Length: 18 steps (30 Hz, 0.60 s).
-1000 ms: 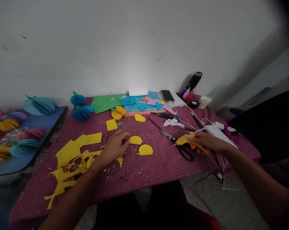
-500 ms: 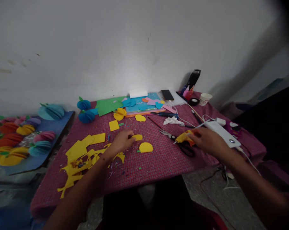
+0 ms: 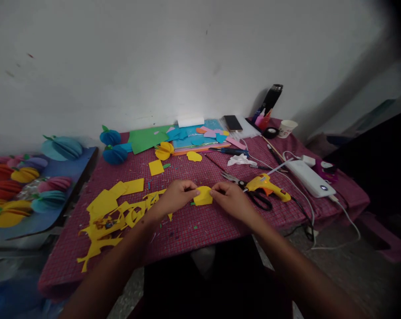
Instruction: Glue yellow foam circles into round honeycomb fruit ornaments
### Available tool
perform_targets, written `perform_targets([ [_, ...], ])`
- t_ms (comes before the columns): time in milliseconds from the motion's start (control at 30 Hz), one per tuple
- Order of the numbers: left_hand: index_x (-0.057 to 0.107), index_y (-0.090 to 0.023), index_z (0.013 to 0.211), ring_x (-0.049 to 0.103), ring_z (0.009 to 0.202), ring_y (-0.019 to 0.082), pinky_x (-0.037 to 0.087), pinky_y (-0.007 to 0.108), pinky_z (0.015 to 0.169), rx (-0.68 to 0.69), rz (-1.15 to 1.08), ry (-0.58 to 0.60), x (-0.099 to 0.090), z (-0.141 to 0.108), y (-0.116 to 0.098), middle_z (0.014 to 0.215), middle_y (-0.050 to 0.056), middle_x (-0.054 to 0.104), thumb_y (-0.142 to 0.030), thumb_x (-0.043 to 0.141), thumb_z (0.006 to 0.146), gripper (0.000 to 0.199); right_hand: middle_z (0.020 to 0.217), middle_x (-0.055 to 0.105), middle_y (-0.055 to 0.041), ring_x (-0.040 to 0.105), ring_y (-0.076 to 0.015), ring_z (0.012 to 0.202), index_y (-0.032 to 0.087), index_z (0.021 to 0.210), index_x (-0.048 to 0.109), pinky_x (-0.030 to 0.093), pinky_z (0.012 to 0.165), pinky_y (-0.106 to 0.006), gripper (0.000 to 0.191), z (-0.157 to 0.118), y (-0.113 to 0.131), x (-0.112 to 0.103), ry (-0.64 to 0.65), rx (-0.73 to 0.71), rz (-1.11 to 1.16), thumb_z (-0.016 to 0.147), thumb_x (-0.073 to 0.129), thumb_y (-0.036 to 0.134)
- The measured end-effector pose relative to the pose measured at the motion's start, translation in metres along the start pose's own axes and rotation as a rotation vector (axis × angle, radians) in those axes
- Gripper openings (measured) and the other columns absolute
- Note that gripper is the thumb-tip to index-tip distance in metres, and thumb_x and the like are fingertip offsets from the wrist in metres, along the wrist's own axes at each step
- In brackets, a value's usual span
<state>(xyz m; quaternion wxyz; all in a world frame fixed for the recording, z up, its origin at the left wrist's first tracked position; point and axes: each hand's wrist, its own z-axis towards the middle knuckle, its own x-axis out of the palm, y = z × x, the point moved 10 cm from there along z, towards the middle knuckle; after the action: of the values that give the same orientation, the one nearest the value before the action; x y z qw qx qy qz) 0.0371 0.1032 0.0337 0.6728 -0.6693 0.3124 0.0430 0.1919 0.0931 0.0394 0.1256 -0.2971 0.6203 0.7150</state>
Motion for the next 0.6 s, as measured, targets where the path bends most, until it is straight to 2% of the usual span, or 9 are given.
perform_targets([
  [133, 0.073, -0.016, 0.091, 0.062, 0.068, 0.014, 0.045, 0.024, 0.063, -0.046, -0.095, -0.001, 0.004, 0.004, 0.011, 0.080, 0.001, 0.072, -0.028, 0.064, 0.080, 0.018, 0.075, 0.072, -0.0031, 0.063, -0.0172, 0.069, 0.018, 0.077, 0.070, 0.040, 0.063, -0.028, 0.019, 0.001, -0.014, 0.007, 0.051, 0.045, -0.139, 0.091, 0.058, 0.024],
  [267, 0.071, -0.016, 0.098, 0.067, 0.075, 0.016, 0.050, 0.026, 0.068, -0.041, -0.169, -0.023, 0.008, 0.006, 0.019, 0.086, 0.003, 0.075, -0.023, 0.064, 0.078, 0.023, 0.074, 0.071, -0.0034, 0.062, -0.0161, 0.066, 0.017, 0.077, 0.070, 0.037, 0.060, -0.027, 0.025, 0.000, -0.014, 0.012, 0.106, 0.022, -0.201, 0.094, 0.054, 0.024],
  [433, 0.072, -0.017, 0.093, 0.066, 0.073, 0.015, 0.049, 0.026, 0.066, -0.020, -0.121, -0.066, 0.005, 0.006, 0.020, 0.084, 0.003, 0.074, -0.026, 0.064, 0.081, 0.017, 0.077, 0.074, -0.0036, 0.063, -0.0157, 0.068, 0.016, 0.080, 0.073, 0.039, 0.061, -0.026, 0.022, 0.003, -0.015, 0.011, 0.130, 0.051, -0.196, 0.092, 0.055, 0.022],
  [600, 0.071, -0.016, 0.086, 0.063, 0.070, 0.014, 0.046, 0.024, 0.063, -0.003, -0.037, -0.064, 0.005, 0.005, 0.016, 0.079, 0.001, 0.071, -0.023, 0.065, 0.079, 0.011, 0.078, 0.075, -0.0043, 0.064, -0.0159, 0.068, 0.016, 0.078, 0.075, 0.038, 0.060, -0.026, 0.020, 0.006, -0.018, 0.011, 0.129, 0.087, -0.224, 0.088, 0.058, 0.022],
])
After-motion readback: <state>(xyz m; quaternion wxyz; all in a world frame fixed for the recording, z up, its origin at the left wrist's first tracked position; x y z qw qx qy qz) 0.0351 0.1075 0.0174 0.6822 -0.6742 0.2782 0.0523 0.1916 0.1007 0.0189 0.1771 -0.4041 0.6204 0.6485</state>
